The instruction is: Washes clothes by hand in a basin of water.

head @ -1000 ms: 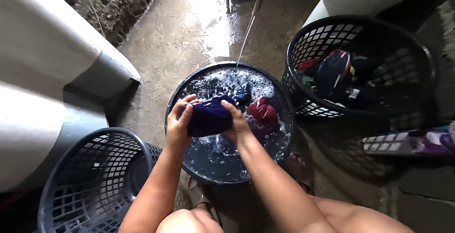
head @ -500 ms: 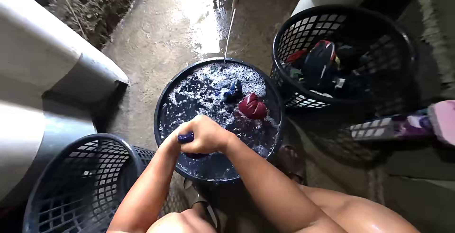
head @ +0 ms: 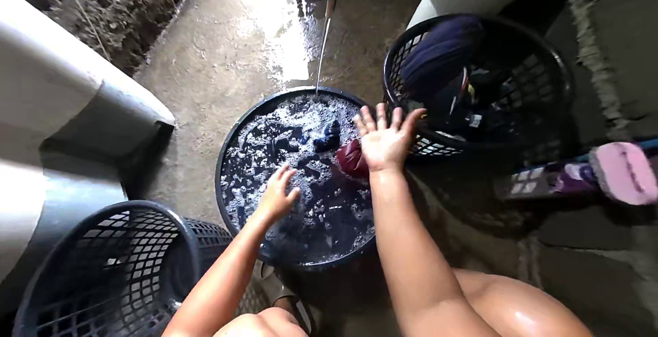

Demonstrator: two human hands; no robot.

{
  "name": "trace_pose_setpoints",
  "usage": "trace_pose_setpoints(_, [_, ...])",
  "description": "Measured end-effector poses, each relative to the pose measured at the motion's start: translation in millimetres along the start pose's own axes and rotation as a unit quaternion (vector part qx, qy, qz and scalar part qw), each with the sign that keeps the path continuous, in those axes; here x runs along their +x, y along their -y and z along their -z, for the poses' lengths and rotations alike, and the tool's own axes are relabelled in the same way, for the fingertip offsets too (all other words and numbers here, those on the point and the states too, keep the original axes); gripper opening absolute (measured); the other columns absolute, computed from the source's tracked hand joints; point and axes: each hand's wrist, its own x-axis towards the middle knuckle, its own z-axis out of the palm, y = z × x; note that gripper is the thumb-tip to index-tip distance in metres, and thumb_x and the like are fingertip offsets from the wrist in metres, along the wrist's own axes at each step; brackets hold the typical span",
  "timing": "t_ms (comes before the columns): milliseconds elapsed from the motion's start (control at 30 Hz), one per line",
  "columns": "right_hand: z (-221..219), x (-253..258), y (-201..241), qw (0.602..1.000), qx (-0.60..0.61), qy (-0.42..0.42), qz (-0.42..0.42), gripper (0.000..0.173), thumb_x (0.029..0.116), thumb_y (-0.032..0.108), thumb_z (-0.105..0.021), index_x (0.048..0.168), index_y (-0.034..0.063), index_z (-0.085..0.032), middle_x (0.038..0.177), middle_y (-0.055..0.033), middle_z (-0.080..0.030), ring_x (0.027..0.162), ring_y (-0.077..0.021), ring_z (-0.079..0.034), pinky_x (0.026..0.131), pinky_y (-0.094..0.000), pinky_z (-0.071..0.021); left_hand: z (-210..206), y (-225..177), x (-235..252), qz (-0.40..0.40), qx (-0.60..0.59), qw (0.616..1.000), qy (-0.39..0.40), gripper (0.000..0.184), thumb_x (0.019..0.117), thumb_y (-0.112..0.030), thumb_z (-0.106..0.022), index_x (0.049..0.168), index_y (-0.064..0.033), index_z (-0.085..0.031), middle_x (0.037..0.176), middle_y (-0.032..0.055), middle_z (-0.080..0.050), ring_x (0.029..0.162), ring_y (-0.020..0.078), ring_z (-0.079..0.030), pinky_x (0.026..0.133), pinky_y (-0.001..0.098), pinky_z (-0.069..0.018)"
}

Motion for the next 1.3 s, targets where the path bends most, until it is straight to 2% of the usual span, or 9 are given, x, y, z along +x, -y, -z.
trace_pose_setpoints(100, [39, -17, -37, 0.951, -0.285, 0.022, -0.120, 0.043, 0.1120, 0.036, -0.036, 0.150, 0.0153, -0.043, 0.138, -0.0021, -0.062, 0.114, -0.0152, -0.065, 0.095, -0.0383, -0.0543, -26, -1, -4, 0.026, 0.124, 0.986, 0.110, 0.072, 0.0939, -0.022, -0.069, 0.158, -0.0107, -0.039, 0.161, 0.0209, -0.039, 0.149, 0.0407, -0.036, 0.121, 0.0592, -0.0309])
trace_pose_setpoints(233, [79, -21, -84, 0.870, -0.449, 0.064, -0.194, 0.044, 0.1001, 0.009, -0.065, 0.142, 0.0027, -0.055, 0.140, -0.0179, -0.059, 0.120, -0.0266, -0.062, 0.098, -0.0437, -0.0536, -40, -2, -21, 0.117, 0.178, 0.946, 0.243, 0.058, 0.0920, -0.015, -0.067, 0.145, 0.0017, -0.051, 0.133, 0.0315, -0.059, 0.127, 0.0503, -0.055, 0.102, 0.0703, -0.0436])
trace_pose_setpoints(333, [95, -32, -97, 0.762, -0.589, 0.104, -0.248, 0.061, 0.0924, 0.014, -0.076, 0.147, 0.0004, -0.051, 0.143, -0.0231, -0.057, 0.130, -0.0318, -0.057, 0.110, -0.0474, -0.0470, -42, 2, -34, 0.154, 0.221, 0.906, 0.328, 0.040, 0.1017, -0.020, -0.061, 0.125, 0.0114, -0.062, 0.131, 0.0344, -0.060, 0.129, 0.0511, -0.053, 0.106, 0.0689, -0.0400])
trace_pose_setpoints(567, [123, -70, -113, 0.422, -0.743, 0.311, -0.416, 0.059, 0.1042, 0.034, -0.060, 0.150, -0.0022, -0.048, 0.155, -0.0277, -0.045, 0.148, -0.0424, -0.038, 0.121, -0.0604, -0.0277, -28, 0, -32, 0.150, 0.198, 0.924, 0.291, 0.044, 0.1010, -0.031, -0.061, 0.136, -0.0039, -0.062, 0.136, 0.0274, -0.060, 0.131, 0.0461, -0.054, 0.107, 0.0681, -0.0409])
trace_pose_setpoints(633, [105, -74, -105, 0.470, -0.740, 0.338, -0.342, 0.057, 0.1012, 0.033, -0.065, 0.145, -0.0024, -0.054, 0.151, -0.0273, -0.049, 0.145, -0.0412, -0.042, 0.122, -0.0584, -0.0294, -8, -13, -25, 0.081, 0.108, 0.970, 0.203, 0.038, 0.1025, -0.030, -0.060, 0.126, -0.0022, -0.068, 0.123, 0.0247, -0.068, 0.121, 0.0414, -0.062, 0.104, 0.0636, -0.0446])
trace_pose_setpoints(800, [74, -61, -108, 0.785, -0.501, 0.332, -0.146, 0.067, 0.0804, 0.025, -0.082, 0.137, -0.0004, -0.058, 0.140, -0.0197, -0.058, 0.130, -0.0246, -0.056, 0.111, -0.0419, -0.0476, 69, -79, -56, -0.005, -0.051, 0.999, 0.001, 0.037, 0.1062, -0.033, -0.056, 0.094, -0.0019, -0.072, 0.082, 0.0108, -0.068, 0.078, 0.0209, -0.066, 0.077, 0.0481, -0.0539])
trace_pose_setpoints(1000, [60, -46, -118, 0.717, -0.563, 0.394, -0.118, 0.062, 0.0857, 0.028, -0.079, 0.140, 0.0060, -0.060, 0.151, -0.0168, -0.051, 0.143, -0.0352, -0.041, 0.120, -0.0575, -0.0305, 128, -106, -108, -0.136, -0.308, 0.914, -0.226, 0.025, 0.1049, -0.024, -0.055, 0.088, -0.0214, -0.074, 0.079, -0.0126, -0.071, 0.068, -0.0033, -0.064, 0.062, 0.0178, -0.0563])
trace_pose_setpoints(1200, [14, -38, -74, 0.825, -0.447, 0.341, -0.056, 0.011, 0.1030, 0.015, -0.061, 0.104, 0.0048, -0.062, 0.081, -0.0008, -0.061, 0.070, -0.0045, -0.056, 0.066, -0.0263, -0.0512, 138, -39, -102, -0.075, -0.516, 0.817, -0.244, 0.028, 0.1049, -0.043, -0.055, 0.108, -0.0210, -0.072, 0.093, -0.0064, -0.074, 0.083, 0.0036, -0.070, 0.075, 0.0251, -0.0608])
trace_pose_setpoints(1300, [-3, -33, -47, 0.863, -0.431, 0.263, -0.025, 0.010, 0.1037, 0.021, -0.061, 0.105, 0.0111, -0.060, 0.083, 0.0023, -0.060, 0.071, -0.0027, -0.056, 0.067, -0.0239, -0.0513, 137, -25, -98, 0.056, -0.487, 0.831, -0.263, 0.032, 0.1112, -0.034, -0.041, 0.105, -0.0162, -0.067, 0.086, -0.0043, -0.072, 0.075, 0.0047, -0.069, 0.066, 0.0259, -0.0604])
